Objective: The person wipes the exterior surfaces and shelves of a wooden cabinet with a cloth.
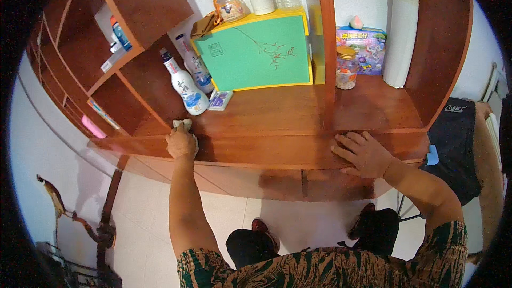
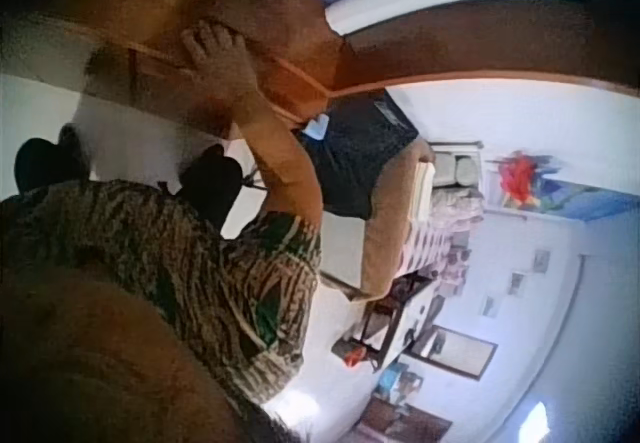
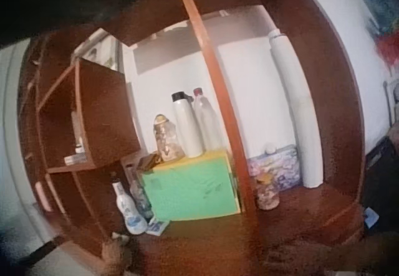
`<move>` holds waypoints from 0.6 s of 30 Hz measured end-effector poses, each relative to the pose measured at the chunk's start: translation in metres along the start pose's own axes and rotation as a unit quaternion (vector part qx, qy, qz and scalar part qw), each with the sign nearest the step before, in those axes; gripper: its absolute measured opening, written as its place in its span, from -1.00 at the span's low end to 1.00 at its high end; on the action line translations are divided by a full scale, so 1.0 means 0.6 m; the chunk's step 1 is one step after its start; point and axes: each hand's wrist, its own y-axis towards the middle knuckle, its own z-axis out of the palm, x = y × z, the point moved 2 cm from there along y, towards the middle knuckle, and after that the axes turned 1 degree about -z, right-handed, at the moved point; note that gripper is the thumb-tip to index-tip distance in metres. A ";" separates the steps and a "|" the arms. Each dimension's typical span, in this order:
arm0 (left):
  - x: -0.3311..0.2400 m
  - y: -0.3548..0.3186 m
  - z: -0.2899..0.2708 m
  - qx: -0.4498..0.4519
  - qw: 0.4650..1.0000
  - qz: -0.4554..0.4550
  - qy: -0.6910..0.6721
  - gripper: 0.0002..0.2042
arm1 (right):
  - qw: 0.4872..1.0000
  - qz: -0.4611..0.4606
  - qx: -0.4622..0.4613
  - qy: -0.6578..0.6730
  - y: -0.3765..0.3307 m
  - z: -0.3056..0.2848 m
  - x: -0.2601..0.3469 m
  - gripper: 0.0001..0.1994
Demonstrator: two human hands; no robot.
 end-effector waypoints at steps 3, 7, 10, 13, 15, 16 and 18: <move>-0.016 0.008 0.004 0.035 0.999 -0.015 0.004 -0.66 | 1.000 -0.003 -0.005 -0.006 -0.001 0.002 -0.001 -0.37; -0.021 0.007 -0.007 0.057 0.994 0.017 -0.089 -0.71 | 1.000 -0.003 -0.015 -0.006 -0.002 -0.001 0.002 -0.38; -0.071 -0.034 -0.049 0.076 0.987 0.120 -0.078 -0.70 | 1.000 -0.006 -0.021 -0.001 -0.001 -0.001 0.001 -0.39; -0.135 -0.075 -0.049 0.076 0.967 0.213 -0.118 -0.67 | 0.999 -0.011 -0.033 -0.002 0.000 -0.001 0.001 -0.39; -0.182 -0.108 -0.050 0.037 0.948 0.280 -0.148 -0.69 | 0.999 -0.015 -0.040 -0.003 0.000 -0.005 0.001 -0.39; -0.213 -0.126 -0.055 0.034 0.945 0.289 -0.147 -0.70 | 0.999 -0.016 -0.040 -0.001 -0.001 -0.001 -0.002 -0.39; -0.268 -0.152 -0.077 0.028 0.940 0.307 -0.144 -0.72 | 0.999 -0.020 -0.045 0.001 -0.002 0.006 -0.004 -0.39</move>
